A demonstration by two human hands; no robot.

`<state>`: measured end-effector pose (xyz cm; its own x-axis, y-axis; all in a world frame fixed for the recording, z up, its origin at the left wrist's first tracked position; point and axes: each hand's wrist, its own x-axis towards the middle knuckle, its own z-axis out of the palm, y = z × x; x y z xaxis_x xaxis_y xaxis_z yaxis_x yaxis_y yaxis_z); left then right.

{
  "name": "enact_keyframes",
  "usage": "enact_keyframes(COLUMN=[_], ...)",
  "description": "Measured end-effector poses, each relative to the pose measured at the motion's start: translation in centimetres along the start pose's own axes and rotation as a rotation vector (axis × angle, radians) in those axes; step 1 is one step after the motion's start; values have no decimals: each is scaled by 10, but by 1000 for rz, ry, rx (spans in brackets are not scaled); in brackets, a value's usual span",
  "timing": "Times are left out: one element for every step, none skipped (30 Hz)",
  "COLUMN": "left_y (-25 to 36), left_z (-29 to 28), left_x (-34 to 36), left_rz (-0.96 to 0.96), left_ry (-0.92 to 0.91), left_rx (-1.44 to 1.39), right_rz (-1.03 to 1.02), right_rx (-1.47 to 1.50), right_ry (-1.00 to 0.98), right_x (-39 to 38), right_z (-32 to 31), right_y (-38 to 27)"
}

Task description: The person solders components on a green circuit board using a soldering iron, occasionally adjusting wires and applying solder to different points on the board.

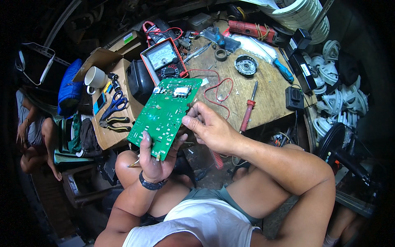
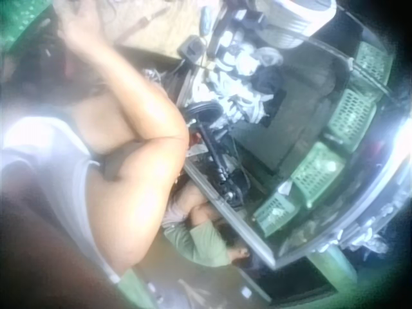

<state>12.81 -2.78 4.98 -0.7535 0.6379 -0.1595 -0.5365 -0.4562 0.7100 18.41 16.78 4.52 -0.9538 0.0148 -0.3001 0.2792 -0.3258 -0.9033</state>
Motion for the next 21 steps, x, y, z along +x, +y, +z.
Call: enact_keyframes(left_y=[0,0,1,1,1,2,2,4,5,7,9,10,11,13,14,17,19,19,20,20,21], left_z=[0,0,0,0,-1,-3,-6,-9,-9,-9,-10,-12,-14,-16,-15,-12,-11,-13,-15,-17,-19], left_x=[1,1,1,1,2,2,3,3,3,3,3,3,2,2,2,3,3,3,3,2,3], left_rz=[-6,-13,-23,-34,-44,-56,-67,-79,-89,-100,-110,-129,-149,-168,-182,-196,-211,-219,-228,-237,-248], left_ry=[-5,-10,-2,6,14,6,-3,-12,-2,8,19,30,41,52,40,29,17,16,16,15,17], left_rx=[-5,-10,-16,-23,-30,-43,-56,-69,-84,-99,-114,-120,-126,-132,-152,-172,-191,-211,-231,-250,-278], right_rz=[1,4,6,9,11,13,15,9,4,-1,-92,-182,-274,-266,-257,-244,-248,-255,-262,-314,-367], right_rx=[-6,-7,-6,-6,-9,-14,-19,-89,-158,-228,-357,-486,-613,-620,-630,-693,-739,-791,-843,-865,-886], right_ry=[2,4,2,0,0,2,4,13,21,29,48,66,82,102,122,153,177,190,204,216,233], right_x=[0,0,0,0,0,0,0,0,-1,-1,0,1,1,0,-1,-3,-3,-4,-6,-5,-3], right_z=[-1,-2,-1,-1,-2,-2,-3,-3,-3,-4,-7,-12,-16,-19,-21,-25,-31,-34,-35,-35,-35], right_y=[1,1,1,1,1,2,3,1,-1,-3,-3,-1,-2,-5,-12,-19,-20,-25,-29,-29,-27])
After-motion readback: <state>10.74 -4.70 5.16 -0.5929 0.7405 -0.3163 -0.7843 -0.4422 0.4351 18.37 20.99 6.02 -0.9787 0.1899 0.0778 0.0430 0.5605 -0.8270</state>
